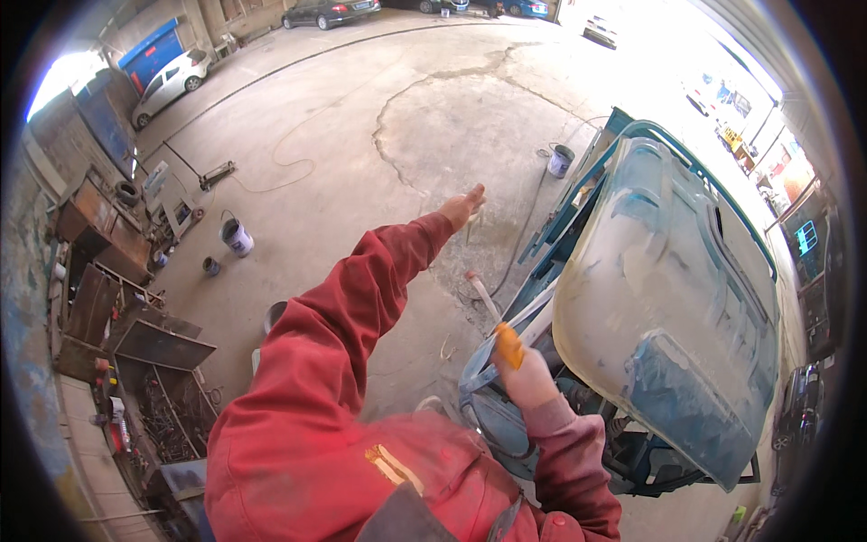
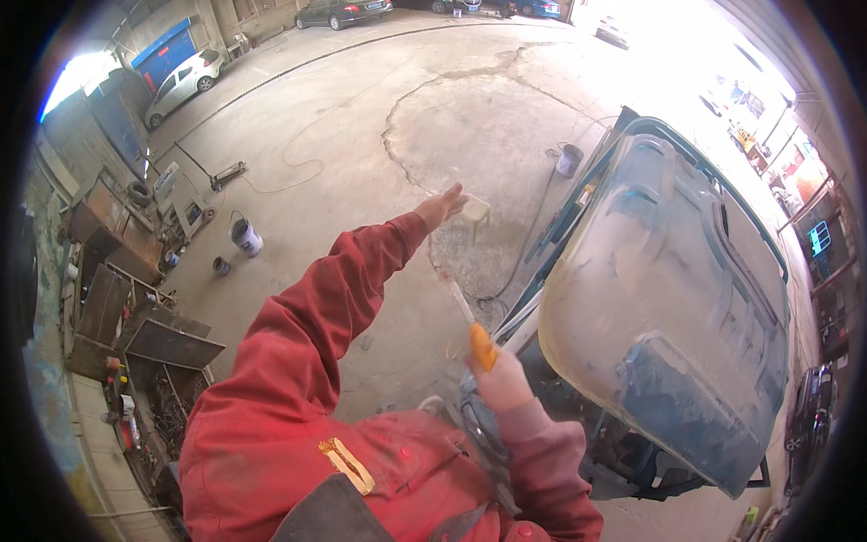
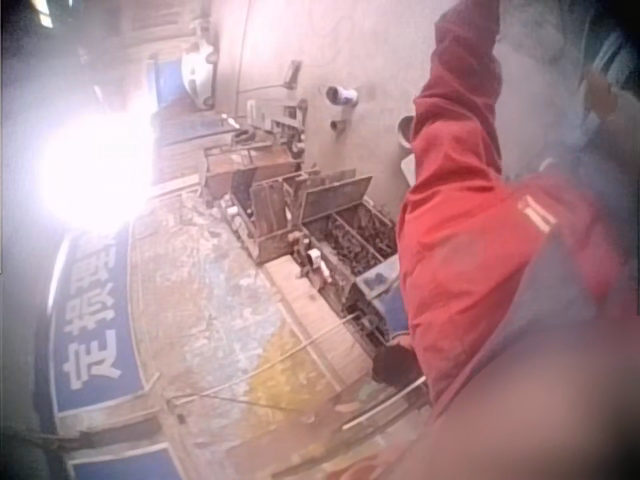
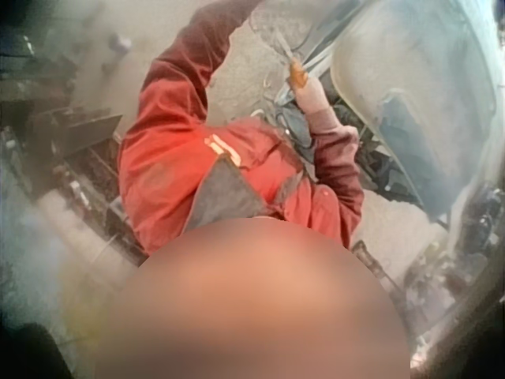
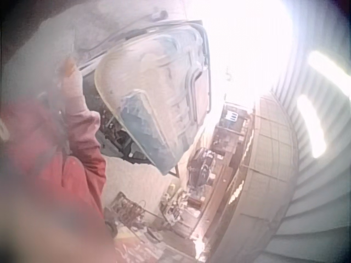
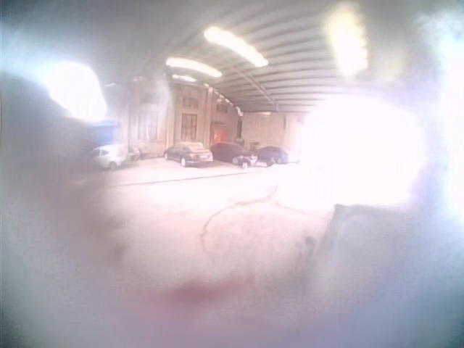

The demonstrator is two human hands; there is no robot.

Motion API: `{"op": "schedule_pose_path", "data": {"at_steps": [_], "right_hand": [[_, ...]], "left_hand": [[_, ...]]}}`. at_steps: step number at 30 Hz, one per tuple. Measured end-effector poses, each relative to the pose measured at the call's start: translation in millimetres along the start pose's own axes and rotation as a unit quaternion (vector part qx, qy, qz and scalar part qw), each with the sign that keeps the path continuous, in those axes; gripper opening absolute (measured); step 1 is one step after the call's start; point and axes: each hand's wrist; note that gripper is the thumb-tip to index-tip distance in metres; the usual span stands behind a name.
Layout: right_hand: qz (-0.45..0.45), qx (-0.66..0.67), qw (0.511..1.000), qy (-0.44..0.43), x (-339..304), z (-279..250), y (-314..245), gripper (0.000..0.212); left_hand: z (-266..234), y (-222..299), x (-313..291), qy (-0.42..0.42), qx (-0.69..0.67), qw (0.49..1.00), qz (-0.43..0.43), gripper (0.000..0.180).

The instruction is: The person uses a pneumatic sander to smooth a detached teal vehicle hood and then a pneumatic blower to clean dust from the hood and interior. The person also sands a small rectangular panel on a metal stand.

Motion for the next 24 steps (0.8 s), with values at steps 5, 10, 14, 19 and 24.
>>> {"op": "schedule_pose_path", "data": {"at_steps": [5,10,14,19,24], "right_hand": [[-0.121,-0.043,0.928,-0.350,-11.5,4.7,-2.6,0.029],[-0.014,-0.029,0.996,-0.081,-19.8,-5.8,-11.4,0.024],[-0.118,-0.169,0.851,-0.483,-25.8,-11.2,-18.8,0.033],[-0.016,-0.052,0.998,-0.019,-20.2,-4.7,-25.2,0.021],[-0.127,-0.058,0.951,-0.276,-14.2,11.0,-23.1,0.035]], "left_hand": [[-25.9,-8.4,12.3,0.015,-0.165,0.982,-0.089,0.085],[-72.8,-33.1,14.2,0.016,-0.028,0.987,-0.159,0.077],[-99.5,-73.3,17.6,0.140,-0.012,0.972,-0.188,0.073],[-98.0,-101.0,8.8,0.027,0.295,0.941,-0.164,0.061],[-91.0,-114.9,-25.1,-0.059,0.542,0.836,-0.064,0.056]]}}
Point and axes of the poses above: each hand's wrist, its own x-axis towards the middle knuckle, its own z-axis out of the palm, y = z × x, and after that the axes turned 9 degrees about z, right-handed
